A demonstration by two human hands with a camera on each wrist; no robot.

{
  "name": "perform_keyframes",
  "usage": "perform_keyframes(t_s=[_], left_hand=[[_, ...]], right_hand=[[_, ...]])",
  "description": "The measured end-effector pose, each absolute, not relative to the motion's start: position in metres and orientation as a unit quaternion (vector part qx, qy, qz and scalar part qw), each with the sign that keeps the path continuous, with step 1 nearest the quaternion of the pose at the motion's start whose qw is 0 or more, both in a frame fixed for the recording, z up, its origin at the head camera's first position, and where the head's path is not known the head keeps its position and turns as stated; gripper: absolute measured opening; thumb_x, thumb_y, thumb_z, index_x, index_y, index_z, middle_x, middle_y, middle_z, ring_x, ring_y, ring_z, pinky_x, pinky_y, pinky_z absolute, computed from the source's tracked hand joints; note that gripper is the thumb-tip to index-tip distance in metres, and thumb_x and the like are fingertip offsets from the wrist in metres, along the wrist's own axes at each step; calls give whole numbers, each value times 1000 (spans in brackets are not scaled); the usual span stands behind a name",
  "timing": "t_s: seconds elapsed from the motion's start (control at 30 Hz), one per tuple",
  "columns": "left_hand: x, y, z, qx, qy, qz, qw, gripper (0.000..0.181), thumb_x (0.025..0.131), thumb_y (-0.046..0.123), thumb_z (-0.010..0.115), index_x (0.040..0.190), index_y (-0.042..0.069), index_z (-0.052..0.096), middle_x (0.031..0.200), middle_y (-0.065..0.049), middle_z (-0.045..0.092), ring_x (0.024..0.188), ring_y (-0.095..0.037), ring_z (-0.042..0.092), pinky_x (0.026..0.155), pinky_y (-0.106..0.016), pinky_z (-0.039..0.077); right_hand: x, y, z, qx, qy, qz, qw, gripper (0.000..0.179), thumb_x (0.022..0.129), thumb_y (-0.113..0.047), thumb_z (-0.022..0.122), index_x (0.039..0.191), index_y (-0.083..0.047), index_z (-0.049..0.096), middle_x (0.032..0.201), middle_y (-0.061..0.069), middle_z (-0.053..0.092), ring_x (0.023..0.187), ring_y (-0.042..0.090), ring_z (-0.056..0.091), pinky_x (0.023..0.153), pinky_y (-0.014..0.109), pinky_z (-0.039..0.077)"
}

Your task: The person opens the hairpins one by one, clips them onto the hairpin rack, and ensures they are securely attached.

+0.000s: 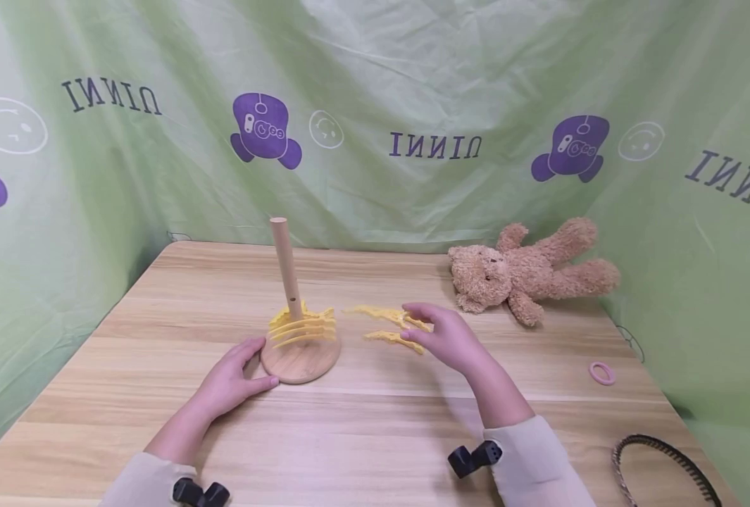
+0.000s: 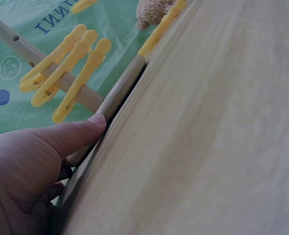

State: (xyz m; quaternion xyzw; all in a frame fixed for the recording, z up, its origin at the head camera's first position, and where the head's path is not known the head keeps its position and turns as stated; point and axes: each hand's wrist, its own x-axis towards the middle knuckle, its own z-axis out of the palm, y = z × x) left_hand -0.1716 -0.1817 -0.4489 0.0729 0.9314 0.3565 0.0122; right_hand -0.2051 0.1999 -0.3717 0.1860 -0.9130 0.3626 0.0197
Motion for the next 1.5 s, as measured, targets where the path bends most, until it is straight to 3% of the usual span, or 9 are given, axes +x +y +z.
perform_keyframes(t_s=[0.23, 0.5, 0.87, 1.5], left_hand=[[-171, -182, -449, 75, 931, 356, 11, 88, 80, 40, 79, 144, -7, 41, 150, -27, 40, 143, -45, 31, 119, -59, 25], [-171, -181, -448, 68, 931, 359, 18, 87, 81, 39, 79, 145, -6, 41, 151, -25, 40, 144, -44, 30, 119, -58, 25], [-171, -182, -448, 71, 932, 355, 12, 86, 81, 37, 79, 144, -6, 41, 150, -26, 41, 144, -45, 29, 119, -59, 25], [-171, -182, -448, 77, 932, 354, 7, 85, 81, 36, 79, 144, -8, 41, 150, -27, 41, 143, -45, 31, 119, -59, 26]], right_hand=[[-212, 172, -354, 207, -914, 346, 32, 45, 90, -20, 71, 131, -5, 62, 125, 15, 68, 118, 37, 62, 96, 52, 53], [-221, 139, -348, 209, -922, 321, 54, 35, 92, -22, 68, 123, -6, 69, 114, 11, 74, 104, 29, 70, 89, 44, 57], [-234, 97, -356, 243, -921, 297, 58, 32, 91, -25, 69, 119, -8, 72, 113, 8, 74, 106, 23, 70, 89, 39, 58], [-233, 85, -354, 265, -919, 293, 2, 37, 91, -25, 70, 125, -10, 68, 116, 9, 73, 113, 25, 67, 96, 42, 54]])
